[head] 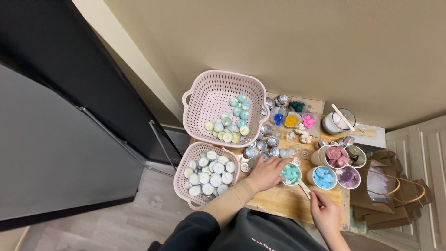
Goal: Assemble small wax candles by placing wicks and decorative wax elements into containers.
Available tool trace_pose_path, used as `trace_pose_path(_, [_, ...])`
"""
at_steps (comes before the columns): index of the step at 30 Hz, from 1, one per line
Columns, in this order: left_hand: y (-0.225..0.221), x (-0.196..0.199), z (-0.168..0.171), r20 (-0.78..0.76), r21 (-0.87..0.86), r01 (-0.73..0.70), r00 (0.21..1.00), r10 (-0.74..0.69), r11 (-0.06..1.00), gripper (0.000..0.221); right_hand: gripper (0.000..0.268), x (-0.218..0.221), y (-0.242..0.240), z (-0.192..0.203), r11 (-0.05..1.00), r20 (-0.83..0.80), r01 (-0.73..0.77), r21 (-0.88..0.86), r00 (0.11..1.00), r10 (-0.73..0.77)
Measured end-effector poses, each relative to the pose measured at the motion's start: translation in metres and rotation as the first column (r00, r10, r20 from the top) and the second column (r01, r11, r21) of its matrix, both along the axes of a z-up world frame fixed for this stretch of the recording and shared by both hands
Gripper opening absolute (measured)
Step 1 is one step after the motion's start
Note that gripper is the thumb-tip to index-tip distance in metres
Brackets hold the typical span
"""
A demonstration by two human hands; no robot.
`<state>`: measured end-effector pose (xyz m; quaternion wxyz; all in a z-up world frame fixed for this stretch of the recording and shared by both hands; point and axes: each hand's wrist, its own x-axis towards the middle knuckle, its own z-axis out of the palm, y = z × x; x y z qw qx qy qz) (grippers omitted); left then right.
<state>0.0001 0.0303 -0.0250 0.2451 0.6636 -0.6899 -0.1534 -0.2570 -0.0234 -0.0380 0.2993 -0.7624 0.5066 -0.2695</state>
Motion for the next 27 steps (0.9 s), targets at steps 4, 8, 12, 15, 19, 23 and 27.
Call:
trace_pose_path(4, [-0.007, 0.025, 0.016, -0.056, -0.012, 0.021, 0.998, -0.021, 1.0, 0.07, 0.023, 0.015, 0.002, 0.003, 0.994, 0.002, 0.107, 0.021, 0.994, -0.107])
trace_pose_path(8, [-0.027, 0.087, 0.047, -0.151, 0.084, -0.09, 0.983, 0.102, 0.992, 0.063, 0.024, 0.028, 0.003, -0.011, 0.983, -0.063, 0.151, 0.099, 0.987, -0.146])
trace_pose_path(12, [-0.056, 0.183, 0.025, -0.304, 0.008, -0.397, 0.873, 0.381, 0.918, 0.044, 0.026, 0.026, 0.006, -0.036, 0.97, -0.13, 0.196, 0.146, 0.975, -0.178])
trace_pose_path(15, [-0.078, 0.248, 0.003, -0.203, 0.006, -0.52, 0.836, 0.51, 0.854, 0.044, 0.025, 0.026, 0.009, -0.054, 0.97, -0.062, 0.211, 0.118, 0.977, -0.205])
trace_pose_path(19, [-0.105, 0.292, -0.046, -0.033, 0.088, -0.49, 0.869, 0.494, 0.867, 0.054, 0.024, 0.023, 0.015, -0.084, 0.945, -0.102, 0.312, 0.097, 0.948, -0.303])
trace_pose_path(23, [-0.116, 0.303, -0.061, 0.046, 0.22, -0.373, 0.927, 0.372, 0.902, 0.056, 0.021, 0.008, 0.014, -0.132, 0.927, 0.057, 0.346, 0.147, 0.932, -0.357])
trace_pose_path(27, [-0.117, 0.301, -0.054, 0.047, 0.205, -0.323, 0.946, 0.32, 0.924, 0.052, 0.021, 0.002, 0.016, -0.148, 0.912, 0.112, 0.357, 0.201, 0.916, -0.384])
